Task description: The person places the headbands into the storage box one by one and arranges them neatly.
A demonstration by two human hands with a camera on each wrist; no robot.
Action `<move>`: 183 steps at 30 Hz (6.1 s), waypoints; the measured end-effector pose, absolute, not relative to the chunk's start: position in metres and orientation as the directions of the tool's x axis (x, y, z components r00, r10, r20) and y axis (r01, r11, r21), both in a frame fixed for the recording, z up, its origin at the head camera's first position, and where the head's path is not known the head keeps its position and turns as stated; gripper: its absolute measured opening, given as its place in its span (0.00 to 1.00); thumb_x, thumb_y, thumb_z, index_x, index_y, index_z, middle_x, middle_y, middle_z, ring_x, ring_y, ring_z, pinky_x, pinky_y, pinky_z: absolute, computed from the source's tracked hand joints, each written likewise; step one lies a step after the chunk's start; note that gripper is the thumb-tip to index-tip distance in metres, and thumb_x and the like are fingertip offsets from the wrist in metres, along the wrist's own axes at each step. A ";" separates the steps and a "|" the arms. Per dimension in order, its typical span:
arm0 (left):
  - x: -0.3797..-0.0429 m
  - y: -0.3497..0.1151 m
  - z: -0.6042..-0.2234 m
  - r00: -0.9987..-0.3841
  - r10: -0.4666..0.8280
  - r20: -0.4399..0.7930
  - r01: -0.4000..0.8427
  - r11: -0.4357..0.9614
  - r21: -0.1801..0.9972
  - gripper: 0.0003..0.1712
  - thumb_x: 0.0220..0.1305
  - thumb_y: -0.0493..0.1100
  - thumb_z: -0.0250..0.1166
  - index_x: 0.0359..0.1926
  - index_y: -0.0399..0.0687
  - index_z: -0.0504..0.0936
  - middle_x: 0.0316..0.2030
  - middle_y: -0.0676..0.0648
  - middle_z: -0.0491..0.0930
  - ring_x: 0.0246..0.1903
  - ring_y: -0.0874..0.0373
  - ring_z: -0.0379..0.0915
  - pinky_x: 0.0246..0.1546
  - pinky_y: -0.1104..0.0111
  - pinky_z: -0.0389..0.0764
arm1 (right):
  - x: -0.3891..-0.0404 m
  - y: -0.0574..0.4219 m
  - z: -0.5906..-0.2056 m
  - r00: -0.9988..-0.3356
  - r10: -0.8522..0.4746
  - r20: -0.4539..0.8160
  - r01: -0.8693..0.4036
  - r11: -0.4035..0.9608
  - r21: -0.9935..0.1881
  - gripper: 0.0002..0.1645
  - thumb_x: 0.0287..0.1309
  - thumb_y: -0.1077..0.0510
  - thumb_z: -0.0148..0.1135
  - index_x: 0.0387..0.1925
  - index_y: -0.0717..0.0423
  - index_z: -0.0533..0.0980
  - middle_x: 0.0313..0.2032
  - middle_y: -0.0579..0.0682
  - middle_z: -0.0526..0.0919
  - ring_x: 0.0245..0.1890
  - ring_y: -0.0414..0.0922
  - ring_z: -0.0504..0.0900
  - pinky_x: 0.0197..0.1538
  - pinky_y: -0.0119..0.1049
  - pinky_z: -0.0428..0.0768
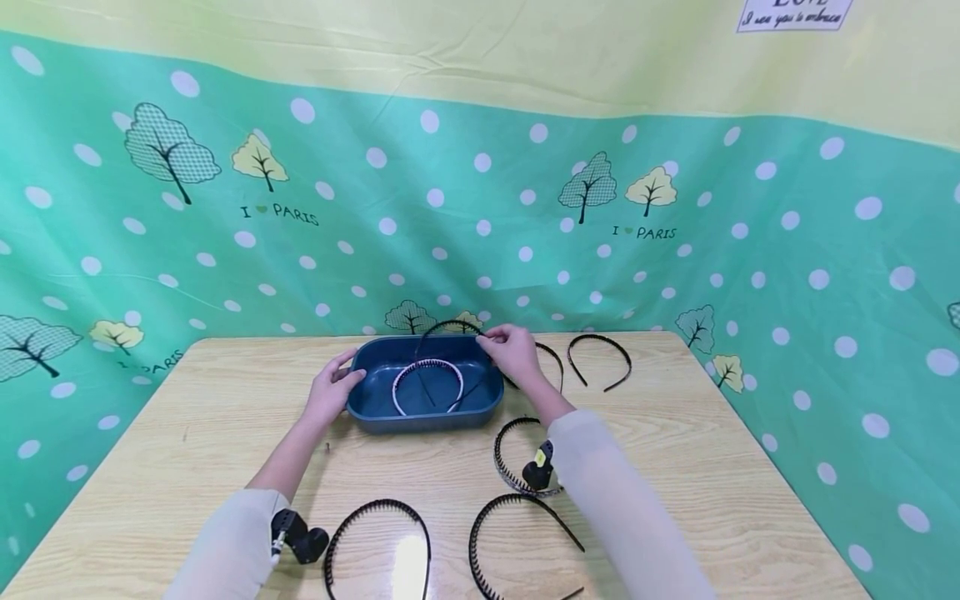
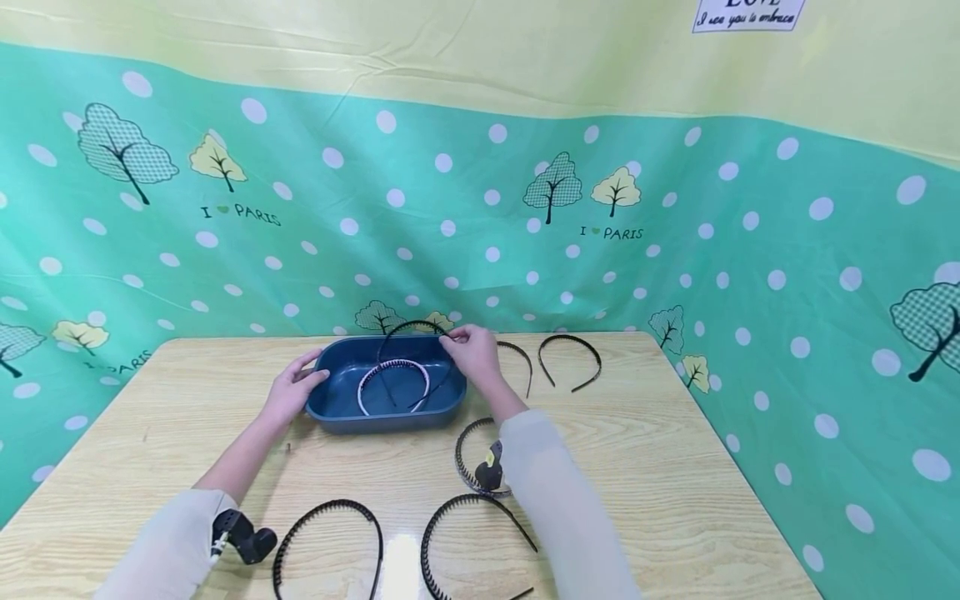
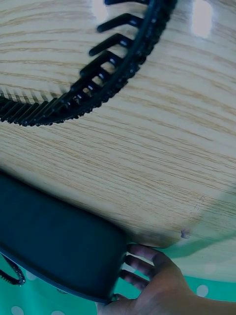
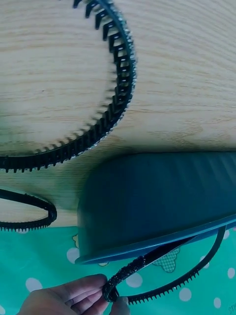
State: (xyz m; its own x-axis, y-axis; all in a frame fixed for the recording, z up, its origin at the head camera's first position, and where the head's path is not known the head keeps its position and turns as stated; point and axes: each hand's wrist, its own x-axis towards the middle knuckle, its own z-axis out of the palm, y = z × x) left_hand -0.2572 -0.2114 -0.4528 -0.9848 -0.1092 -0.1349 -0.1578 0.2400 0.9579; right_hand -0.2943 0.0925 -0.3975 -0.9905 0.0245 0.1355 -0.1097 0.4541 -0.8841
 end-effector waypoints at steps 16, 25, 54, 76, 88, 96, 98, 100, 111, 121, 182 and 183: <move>-0.256 -0.212 -0.453 -0.985 -0.110 -0.132 -0.155 0.239 0.959 0.33 0.68 0.49 0.54 0.71 0.56 0.56 0.65 0.34 0.62 0.60 0.40 0.65 0.55 0.53 0.74 | -0.291 0.077 -0.407 -0.984 0.016 0.180 -0.150 0.483 -0.862 0.14 0.53 0.52 0.67 0.36 0.58 0.82 0.28 0.52 0.82 0.21 0.38 0.77 0.26 0.29 0.76; -0.256 -0.211 -0.453 -0.984 -0.109 -0.143 -0.164 0.227 0.960 0.33 0.68 0.47 0.53 0.71 0.56 0.55 0.65 0.34 0.60 0.61 0.40 0.63 0.57 0.50 0.71 | -0.289 0.068 -0.411 -0.987 -0.010 0.160 -0.143 0.501 -0.854 0.14 0.53 0.50 0.67 0.36 0.57 0.81 0.27 0.50 0.81 0.21 0.38 0.76 0.26 0.29 0.75; -0.257 -0.210 -0.452 -0.983 -0.122 -0.136 -0.161 0.224 0.961 0.33 0.68 0.48 0.54 0.71 0.55 0.56 0.65 0.33 0.61 0.62 0.40 0.63 0.59 0.50 0.70 | -0.286 0.060 -0.419 -0.988 -0.043 0.147 -0.147 0.541 -0.828 0.13 0.54 0.52 0.65 0.36 0.57 0.81 0.28 0.51 0.81 0.23 0.39 0.76 0.28 0.29 0.76; -0.252 -0.208 -0.450 -0.987 -0.128 -0.094 -0.123 0.243 0.962 0.32 0.65 0.49 0.56 0.69 0.53 0.60 0.62 0.31 0.63 0.58 0.40 0.66 0.55 0.51 0.74 | -0.286 0.058 -0.422 -0.991 -0.071 0.111 -0.131 0.650 -0.749 0.13 0.56 0.51 0.64 0.38 0.56 0.81 0.32 0.50 0.83 0.30 0.41 0.78 0.32 0.31 0.77; -0.256 -0.210 -0.452 -0.984 -0.118 -0.136 -0.159 0.220 0.962 0.33 0.68 0.47 0.54 0.71 0.55 0.56 0.65 0.34 0.62 0.60 0.40 0.64 0.55 0.55 0.75 | -0.287 0.056 -0.425 -0.987 -0.110 0.120 -0.162 0.722 -0.673 0.14 0.57 0.49 0.63 0.40 0.54 0.81 0.32 0.48 0.82 0.32 0.42 0.78 0.35 0.34 0.77; -0.255 -0.210 -0.452 -0.983 -0.117 -0.142 -0.164 0.209 0.964 0.33 0.68 0.47 0.54 0.71 0.55 0.56 0.64 0.34 0.63 0.59 0.41 0.66 0.48 0.62 0.78 | -0.287 0.056 -0.424 -0.987 -0.115 0.116 -0.163 0.734 -0.659 0.15 0.57 0.48 0.62 0.42 0.53 0.80 0.33 0.48 0.82 0.32 0.42 0.78 0.35 0.35 0.77; -0.255 -0.210 -0.452 -0.982 -0.119 -0.145 -0.167 0.209 0.963 0.32 0.68 0.47 0.54 0.71 0.56 0.57 0.64 0.35 0.63 0.59 0.41 0.66 0.48 0.63 0.78 | -0.287 0.056 -0.425 -0.987 -0.118 0.113 -0.163 0.735 -0.658 0.15 0.58 0.48 0.62 0.42 0.53 0.80 0.33 0.47 0.82 0.32 0.42 0.78 0.35 0.35 0.77; -0.255 -0.210 -0.451 -0.982 -0.119 -0.148 -0.170 0.207 0.963 0.32 0.68 0.47 0.54 0.71 0.56 0.56 0.64 0.35 0.63 0.59 0.41 0.66 0.47 0.64 0.78 | -0.287 0.056 -0.425 -0.986 -0.121 0.114 -0.167 0.736 -0.656 0.15 0.58 0.48 0.62 0.42 0.53 0.80 0.33 0.47 0.82 0.32 0.42 0.78 0.36 0.35 0.77; -0.255 -0.210 -0.450 -0.985 -0.113 -0.127 -0.150 0.226 0.963 0.33 0.68 0.47 0.54 0.71 0.55 0.56 0.64 0.33 0.62 0.59 0.39 0.66 0.50 0.59 0.78 | -0.287 0.056 -0.424 -0.979 -0.142 0.147 -0.204 0.729 -0.653 0.12 0.58 0.50 0.62 0.40 0.53 0.81 0.34 0.48 0.83 0.34 0.42 0.79 0.38 0.35 0.78; -0.255 -0.210 -0.450 -0.985 -0.115 -0.129 -0.151 0.217 0.964 0.32 0.68 0.46 0.54 0.71 0.55 0.56 0.64 0.34 0.63 0.59 0.40 0.66 0.51 0.58 0.78 | -0.287 0.056 -0.424 -0.976 -0.145 0.161 -0.215 0.735 -0.643 0.11 0.58 0.51 0.62 0.38 0.52 0.81 0.33 0.48 0.84 0.35 0.43 0.80 0.39 0.35 0.78; -0.255 -0.209 -0.452 -0.986 -0.110 -0.123 -0.144 0.205 0.968 0.32 0.68 0.45 0.53 0.71 0.54 0.55 0.64 0.33 0.62 0.60 0.39 0.65 0.56 0.52 0.74 | -0.300 0.210 -0.395 -0.982 0.087 0.167 -0.061 0.694 -0.718 0.21 0.61 0.49 0.58 0.50 0.58 0.76 0.45 0.57 0.80 0.44 0.52 0.78 0.43 0.43 0.78; -0.255 -0.209 -0.452 -0.986 -0.109 -0.124 -0.144 0.205 0.968 0.32 0.68 0.45 0.53 0.71 0.54 0.55 0.64 0.33 0.62 0.60 0.39 0.65 0.55 0.52 0.74 | -0.300 0.214 -0.397 -0.982 0.096 0.160 -0.050 0.693 -0.719 0.21 0.61 0.49 0.58 0.50 0.58 0.76 0.45 0.57 0.80 0.44 0.52 0.78 0.44 0.43 0.78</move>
